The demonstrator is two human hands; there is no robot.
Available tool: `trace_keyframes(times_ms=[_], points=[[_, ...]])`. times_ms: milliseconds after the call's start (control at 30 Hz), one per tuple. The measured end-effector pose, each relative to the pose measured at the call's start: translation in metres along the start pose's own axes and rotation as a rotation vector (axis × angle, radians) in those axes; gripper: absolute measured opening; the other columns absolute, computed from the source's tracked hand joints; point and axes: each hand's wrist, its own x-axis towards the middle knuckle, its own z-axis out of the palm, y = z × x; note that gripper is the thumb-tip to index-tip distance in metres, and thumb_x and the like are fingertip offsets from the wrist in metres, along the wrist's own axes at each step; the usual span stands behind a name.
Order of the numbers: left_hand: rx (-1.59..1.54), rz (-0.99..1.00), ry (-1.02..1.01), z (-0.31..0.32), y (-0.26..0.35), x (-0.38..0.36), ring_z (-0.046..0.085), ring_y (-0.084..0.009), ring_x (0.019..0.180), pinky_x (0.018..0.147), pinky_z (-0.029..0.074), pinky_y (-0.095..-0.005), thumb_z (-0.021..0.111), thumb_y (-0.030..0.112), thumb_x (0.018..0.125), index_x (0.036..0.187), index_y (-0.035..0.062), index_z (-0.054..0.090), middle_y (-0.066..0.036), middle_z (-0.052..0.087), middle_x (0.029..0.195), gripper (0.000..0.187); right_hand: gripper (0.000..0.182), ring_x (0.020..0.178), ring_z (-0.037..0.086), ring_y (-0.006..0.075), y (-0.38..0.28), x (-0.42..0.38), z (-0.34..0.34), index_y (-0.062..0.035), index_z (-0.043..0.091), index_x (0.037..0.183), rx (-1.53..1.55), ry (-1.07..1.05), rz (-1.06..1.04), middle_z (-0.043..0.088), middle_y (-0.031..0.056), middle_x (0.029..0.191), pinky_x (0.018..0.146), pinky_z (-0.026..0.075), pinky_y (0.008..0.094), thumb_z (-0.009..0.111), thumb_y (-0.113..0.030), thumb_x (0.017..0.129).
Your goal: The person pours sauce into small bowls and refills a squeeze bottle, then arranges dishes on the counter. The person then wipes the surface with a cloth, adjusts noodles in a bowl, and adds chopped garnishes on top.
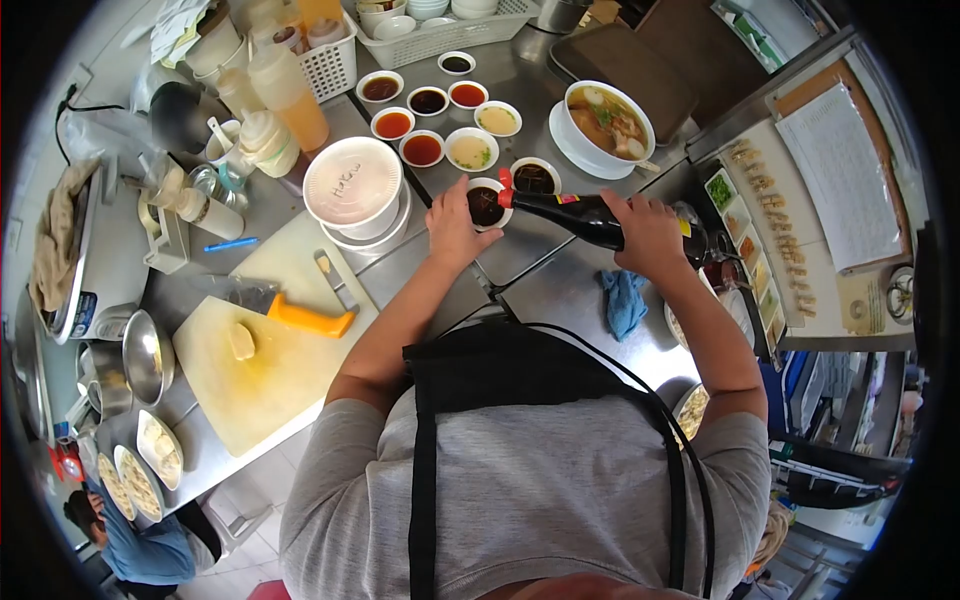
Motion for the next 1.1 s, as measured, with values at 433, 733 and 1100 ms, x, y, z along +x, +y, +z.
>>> trace_keyframes(times_ms=[433, 733, 1100], points=[[0.049, 0.028, -0.011, 0.0, 0.0, 0.0, 0.033, -0.0306, 0.109, 0.089, 0.027, -0.0419, 0.077, 0.027, 0.047, 0.123, 0.005, 0.025, -0.013, 0.039, 0.116, 0.095, 0.08, 0.084, 0.051, 0.0317, -0.004, -0.022, 0.033, -0.0184, 0.036, 0.12, 0.415, 0.027, 0.149, 0.05, 0.0128, 0.09, 0.074, 0.043, 0.0378, 0.068, -0.017, 0.047], [-0.095, 0.228, 0.22, -0.014, 0.016, 0.011, 0.035, -0.0333, 0.107, 0.087, 0.031, -0.0418, 0.074, 0.034, 0.051, 0.12, 0.0033, 0.029, -0.018, 0.037, 0.115, 0.088, 0.08, 0.088, 0.051, 0.0336, -0.003, -0.026, 0.044, -0.0155, 0.034, 0.12, 0.754, 0.234, 0.112, 0.051, 0.0162, 0.1, 0.078, 0.042, 0.0372, 0.067, -0.021, 0.048], [-1.271, 0.315, -0.101, -0.088, 0.151, 0.028, 0.049, -0.0076, 0.082, 0.073, 0.04, -0.0233, 0.061, 0.009, 0.07, 0.105, 0.0044, 0.045, -0.001, 0.053, 0.088, 0.039, 0.089, 0.099, 0.046, 0.0199, -0.038, -0.027, 0.023, 0.0008, 0.023, 0.123, 1.542, 0.275, -0.232, 0.044, 0.0119, 0.109, 0.086, 0.036, 0.0319, 0.072, -0.016, 0.05]])
